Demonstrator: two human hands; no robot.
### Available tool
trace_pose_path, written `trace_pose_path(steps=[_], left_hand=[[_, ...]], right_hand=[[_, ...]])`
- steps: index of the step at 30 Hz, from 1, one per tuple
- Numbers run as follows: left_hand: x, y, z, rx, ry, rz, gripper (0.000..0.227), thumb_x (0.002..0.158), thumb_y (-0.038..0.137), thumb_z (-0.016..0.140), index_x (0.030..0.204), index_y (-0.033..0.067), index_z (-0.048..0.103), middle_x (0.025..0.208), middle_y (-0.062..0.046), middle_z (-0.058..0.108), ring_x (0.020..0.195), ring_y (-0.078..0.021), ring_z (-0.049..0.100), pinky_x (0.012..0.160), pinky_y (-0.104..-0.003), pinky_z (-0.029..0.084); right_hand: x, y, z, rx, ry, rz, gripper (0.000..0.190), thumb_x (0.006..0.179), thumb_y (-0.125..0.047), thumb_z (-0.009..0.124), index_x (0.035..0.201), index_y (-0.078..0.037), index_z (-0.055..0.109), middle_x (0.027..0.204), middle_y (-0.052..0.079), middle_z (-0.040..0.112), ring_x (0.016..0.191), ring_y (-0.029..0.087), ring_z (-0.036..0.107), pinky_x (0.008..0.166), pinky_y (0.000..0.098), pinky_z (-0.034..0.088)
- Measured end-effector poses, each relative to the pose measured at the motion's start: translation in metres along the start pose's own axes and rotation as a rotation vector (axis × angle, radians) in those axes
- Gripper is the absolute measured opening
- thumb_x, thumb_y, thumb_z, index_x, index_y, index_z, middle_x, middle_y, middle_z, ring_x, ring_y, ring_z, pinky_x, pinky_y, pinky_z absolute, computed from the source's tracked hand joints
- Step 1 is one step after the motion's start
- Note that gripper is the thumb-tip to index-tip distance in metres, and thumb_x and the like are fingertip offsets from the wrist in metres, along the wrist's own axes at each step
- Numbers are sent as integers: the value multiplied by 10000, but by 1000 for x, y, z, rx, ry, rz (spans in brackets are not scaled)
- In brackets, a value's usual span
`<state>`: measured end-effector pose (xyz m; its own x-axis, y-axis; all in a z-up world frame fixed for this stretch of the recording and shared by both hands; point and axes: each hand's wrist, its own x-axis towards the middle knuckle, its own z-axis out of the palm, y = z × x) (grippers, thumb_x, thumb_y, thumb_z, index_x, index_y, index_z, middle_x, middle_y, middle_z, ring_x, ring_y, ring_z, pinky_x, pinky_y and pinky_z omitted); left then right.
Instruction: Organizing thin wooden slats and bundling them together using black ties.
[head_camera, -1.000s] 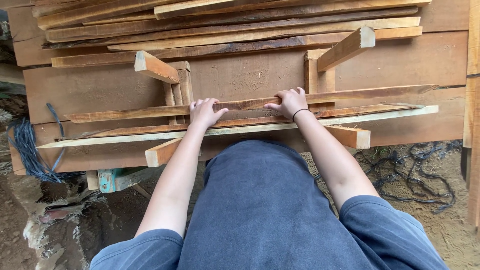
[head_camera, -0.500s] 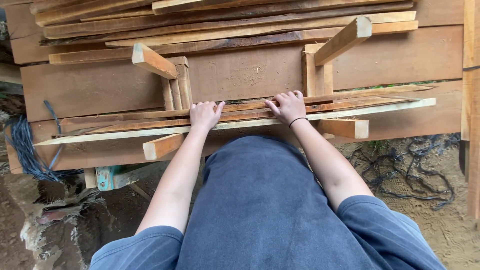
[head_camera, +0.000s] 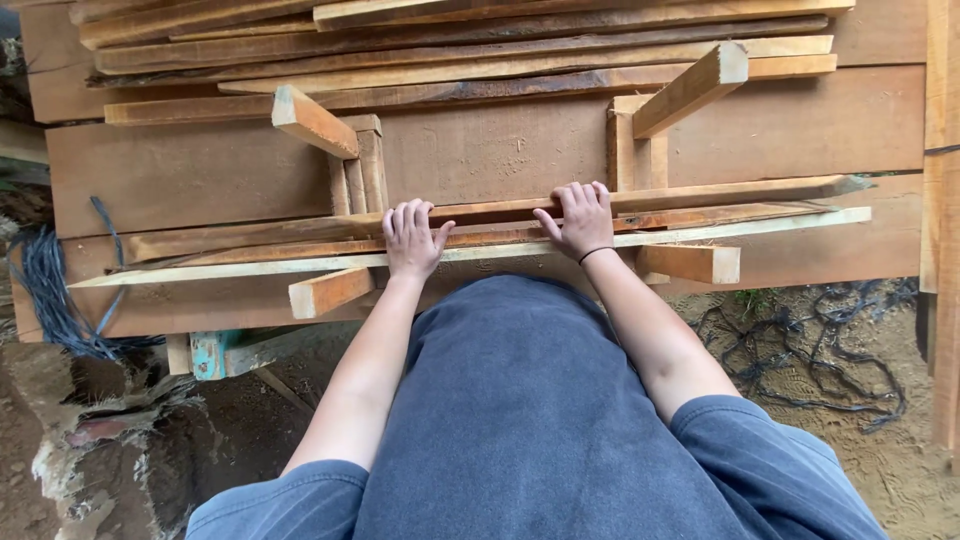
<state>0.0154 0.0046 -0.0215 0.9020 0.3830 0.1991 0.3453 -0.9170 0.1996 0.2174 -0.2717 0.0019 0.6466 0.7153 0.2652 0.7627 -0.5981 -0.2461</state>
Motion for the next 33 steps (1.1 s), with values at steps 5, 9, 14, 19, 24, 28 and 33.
trace_pose_path(steps=[5, 9, 14, 19, 24, 28, 33], left_hand=[[-4, 1, -2, 37, -16, 6, 594, 1023, 718, 406, 1247, 196, 579, 1194, -31, 597, 1255, -220, 521, 1153, -505, 294], [0, 3, -3, 42, -83, -27, 615, 1032, 714, 395, 1308, 197, 580, 1238, -36, 611, 1285, -219, 522, 1171, -513, 289], [-2, -2, 6, 43, -143, -43, 664, 1015, 724, 404, 1330, 163, 569, 1292, -65, 580, 1388, -274, 440, 1215, -573, 199], [1, 4, -4, 61, -76, -20, 644, 1030, 715, 386, 1306, 158, 553, 1412, -82, 505, 1454, -320, 363, 1212, -595, 176], [-5, -15, 23, 21, -87, -11, 454, 1043, 665, 423, 1079, 244, 588, 1030, 34, 655, 1137, -174, 629, 1179, -552, 281], [19, -13, 6, 16, -217, -62, 545, 1046, 690, 393, 834, 235, 603, 772, -30, 710, 857, -289, 695, 838, -503, 483], [12, -9, 15, 58, -113, -23, 588, 1059, 698, 295, 1084, 207, 620, 1042, -31, 627, 1136, -236, 595, 1062, -471, 379]], right_hand=[[-2, -2, -3, -27, 13, -32, 389, 960, -593, 631, 1090, -228, 666, 1069, -18, 612, 1047, 185, 599, 1133, 469, 324], [4, -3, -5, 5, -49, 41, 455, 929, -588, 647, 1175, -205, 639, 1166, -3, 629, 1081, 197, 634, 1148, 481, 328], [2, -7, -8, -17, -24, 30, 444, 911, -592, 672, 1130, -206, 663, 1013, 9, 632, 1020, 211, 633, 1112, 471, 345], [2, -3, -8, -1, 1, 4, 405, 897, -595, 682, 1064, -225, 677, 1061, -17, 601, 1093, 200, 572, 1101, 456, 344], [-4, 2, 3, 15, -47, 29, 352, 961, -590, 641, 991, -245, 700, 922, -16, 680, 981, 186, 665, 1163, 500, 308], [0, 1, 0, -16, -61, 34, 431, 991, -627, 585, 1003, -219, 721, 860, 19, 731, 869, 203, 710, 1124, 487, 355], [5, 1, -7, -59, -13, -11, 490, 956, -646, 572, 1205, -233, 662, 1075, -4, 658, 1078, 186, 618, 1061, 420, 369]])
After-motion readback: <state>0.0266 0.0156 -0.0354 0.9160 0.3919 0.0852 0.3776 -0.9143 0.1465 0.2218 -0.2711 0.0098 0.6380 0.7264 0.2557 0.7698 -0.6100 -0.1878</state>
